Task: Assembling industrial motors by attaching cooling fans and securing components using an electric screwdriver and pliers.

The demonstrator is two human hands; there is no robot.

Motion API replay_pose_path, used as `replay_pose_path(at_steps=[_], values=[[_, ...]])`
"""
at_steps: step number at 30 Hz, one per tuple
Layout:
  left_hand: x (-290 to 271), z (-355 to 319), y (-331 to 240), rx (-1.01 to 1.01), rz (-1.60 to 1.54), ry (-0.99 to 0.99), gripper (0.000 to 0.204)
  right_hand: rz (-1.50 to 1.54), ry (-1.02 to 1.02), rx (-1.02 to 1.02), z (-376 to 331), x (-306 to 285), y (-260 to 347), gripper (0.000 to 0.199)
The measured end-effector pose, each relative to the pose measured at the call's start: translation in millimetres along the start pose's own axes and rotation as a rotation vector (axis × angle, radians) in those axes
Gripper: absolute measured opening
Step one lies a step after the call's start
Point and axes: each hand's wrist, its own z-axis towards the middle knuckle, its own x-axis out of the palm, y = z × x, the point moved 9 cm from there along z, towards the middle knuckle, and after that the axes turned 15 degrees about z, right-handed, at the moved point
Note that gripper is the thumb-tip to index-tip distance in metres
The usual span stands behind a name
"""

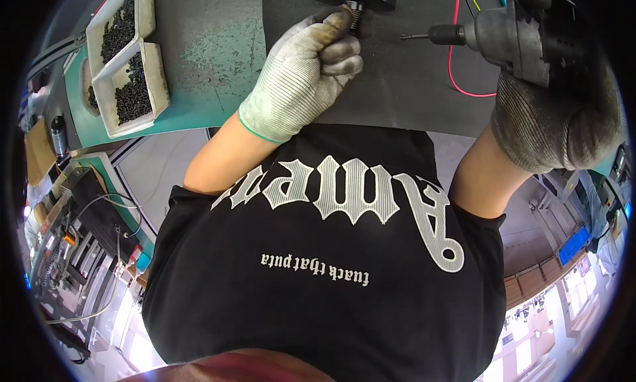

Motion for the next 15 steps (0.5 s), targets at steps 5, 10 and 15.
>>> replay_pose_path(at_steps=[5,10,15], values=[[13,-2,20,-0.141,-0.458,0.168,0.023,-0.032,0.008,-0.025,10,-29,7,0.019],[-1,4,22,-0.15,-0.161,-0.068,0.027,-0.079,0.006,-0.059,7,-10,-36,0.019],[10,5,24,-0.183,-0.385,0.088,0.029,-0.126,0.018,-0.08,8,-13,-43,0.019]])
